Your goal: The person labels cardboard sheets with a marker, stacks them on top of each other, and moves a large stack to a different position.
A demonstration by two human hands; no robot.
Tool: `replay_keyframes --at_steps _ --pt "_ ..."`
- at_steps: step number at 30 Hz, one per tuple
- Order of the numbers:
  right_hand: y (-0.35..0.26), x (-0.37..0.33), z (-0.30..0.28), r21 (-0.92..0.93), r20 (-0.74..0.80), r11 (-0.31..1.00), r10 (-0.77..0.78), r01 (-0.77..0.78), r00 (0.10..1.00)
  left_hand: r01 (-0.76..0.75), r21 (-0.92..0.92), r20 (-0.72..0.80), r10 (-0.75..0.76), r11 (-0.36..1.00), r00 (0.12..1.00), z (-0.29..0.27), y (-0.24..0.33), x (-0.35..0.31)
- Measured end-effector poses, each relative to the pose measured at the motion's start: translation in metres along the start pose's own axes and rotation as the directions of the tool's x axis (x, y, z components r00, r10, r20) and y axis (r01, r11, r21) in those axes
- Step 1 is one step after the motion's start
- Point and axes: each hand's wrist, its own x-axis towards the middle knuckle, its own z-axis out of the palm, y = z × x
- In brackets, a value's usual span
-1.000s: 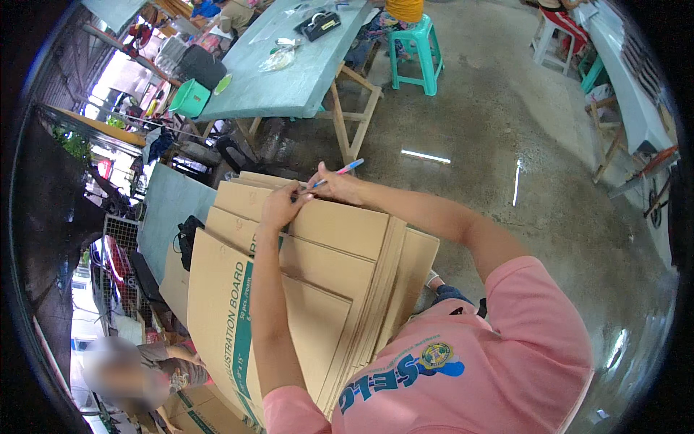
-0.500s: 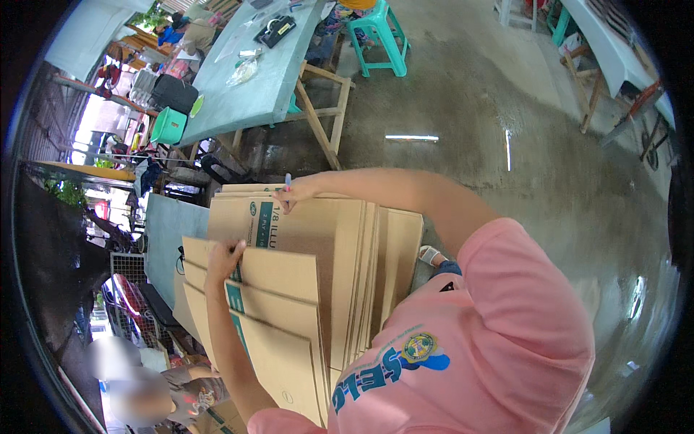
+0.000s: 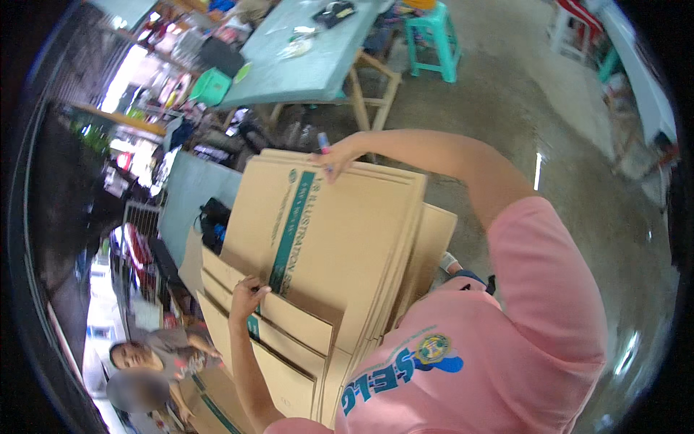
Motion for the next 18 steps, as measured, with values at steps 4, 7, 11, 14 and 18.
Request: replay_keyframes --at_steps 4,7,11,14,18 --pt "-0.004 -0.007 0.011 -0.08 -0.134 0.997 -0.035 0.025 0.99 0.064 0.001 -0.118 -0.063 0.998 0.991 0.007 -0.009 -0.029" --pt "-0.01 -0.014 0.029 -0.154 -0.341 0.972 -0.223 0.179 0.913 0.233 -0.065 -0.245 -0.242 0.97 0.939 0.012 -0.006 -0.045" --pt "-0.013 -0.022 0.073 -0.02 -0.684 0.867 -0.375 0.498 0.626 0.461 -0.258 -0.428 -0.528 0.849 0.734 0.017 -0.006 -0.046" --pt "-0.011 -0.038 0.117 0.372 -0.719 0.603 -0.293 0.705 0.63 0.194 -0.633 -0.477 -0.575 0.749 0.664 0.022 0.0 -0.032" --pt "-0.022 -0.073 0.184 0.742 -0.525 0.521 0.061 0.421 0.849 -0.282 -0.945 -0.151 -0.546 -0.165 0.824 0.046 0.05 0.008"
